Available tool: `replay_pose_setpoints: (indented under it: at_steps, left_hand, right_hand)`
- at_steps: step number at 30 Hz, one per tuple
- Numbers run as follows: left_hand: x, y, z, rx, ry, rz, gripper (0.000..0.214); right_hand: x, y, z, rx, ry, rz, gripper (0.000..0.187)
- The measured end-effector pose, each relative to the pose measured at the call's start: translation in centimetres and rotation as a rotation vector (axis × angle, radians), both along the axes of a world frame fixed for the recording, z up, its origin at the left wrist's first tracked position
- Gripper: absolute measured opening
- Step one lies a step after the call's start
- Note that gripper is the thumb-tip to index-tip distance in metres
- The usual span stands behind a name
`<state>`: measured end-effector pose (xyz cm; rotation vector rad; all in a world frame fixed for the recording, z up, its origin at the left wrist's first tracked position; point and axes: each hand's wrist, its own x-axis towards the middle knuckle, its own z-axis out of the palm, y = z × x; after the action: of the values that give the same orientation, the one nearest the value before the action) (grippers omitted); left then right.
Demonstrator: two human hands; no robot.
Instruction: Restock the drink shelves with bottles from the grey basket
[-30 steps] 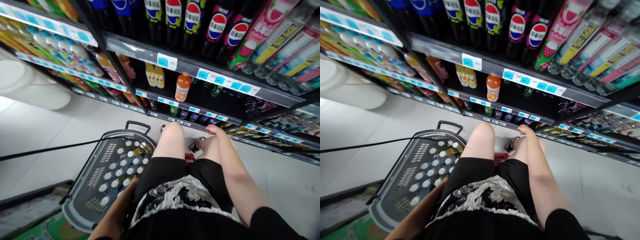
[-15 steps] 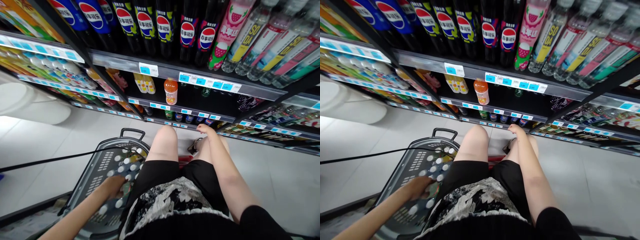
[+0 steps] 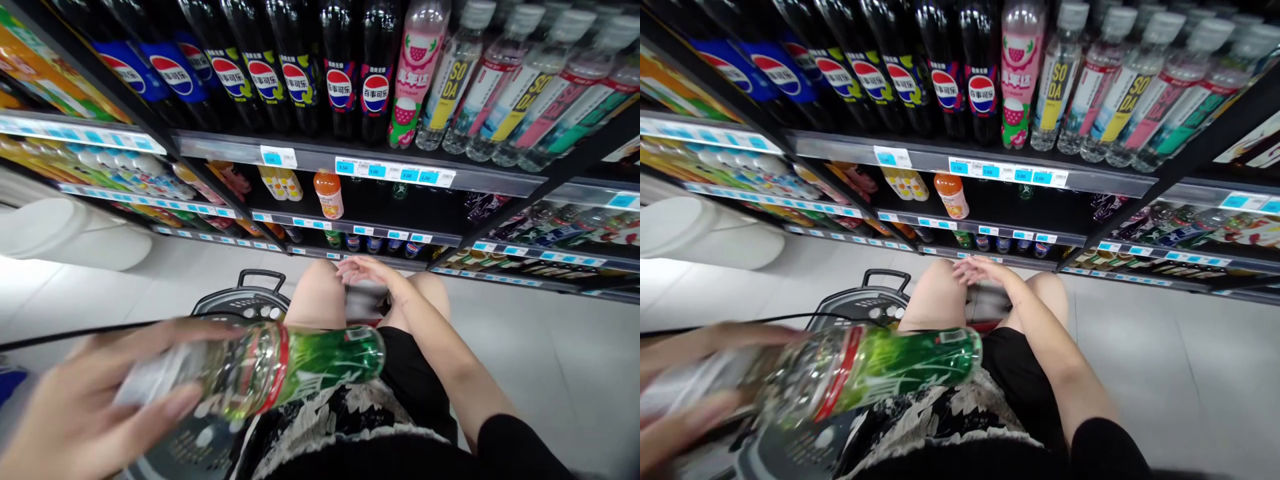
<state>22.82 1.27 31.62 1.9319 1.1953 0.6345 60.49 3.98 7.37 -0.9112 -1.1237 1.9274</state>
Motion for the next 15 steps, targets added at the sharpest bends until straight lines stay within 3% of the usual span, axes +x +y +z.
replay_pose_setpoints:
  at_steps: [3,6,8,12,15]
  left_hand:
    - [6.1,0.7,-2.3,-0.053,-0.152,0.050,0.028]
    - [11.4,2.1,-5.6,-0.155,-0.180,0.092,0.030]
    - [13.9,3.4,-8.2,-0.162,-0.200,0.105,0.027]
    - [17.6,6.3,-14.0,-0.284,-0.450,0.184,0.033]
    - [20.4,7.9,-17.9,-0.637,-0.696,0.241,0.049]
  right_hand:
    - [-2.9,-2.4,1.6,-0.133,0.354,0.322,0.091]
    - [-4.2,-4.9,2.7,-0.155,0.519,0.430,0.097]
    - [-3.7,-6.0,3.2,-0.169,0.591,0.469,0.090]
    - [-1.9,-6.4,3.2,-0.185,0.610,0.297,0.057]
    - [-2.0,-5.2,2.0,-0.162,0.536,0.067,0.041]
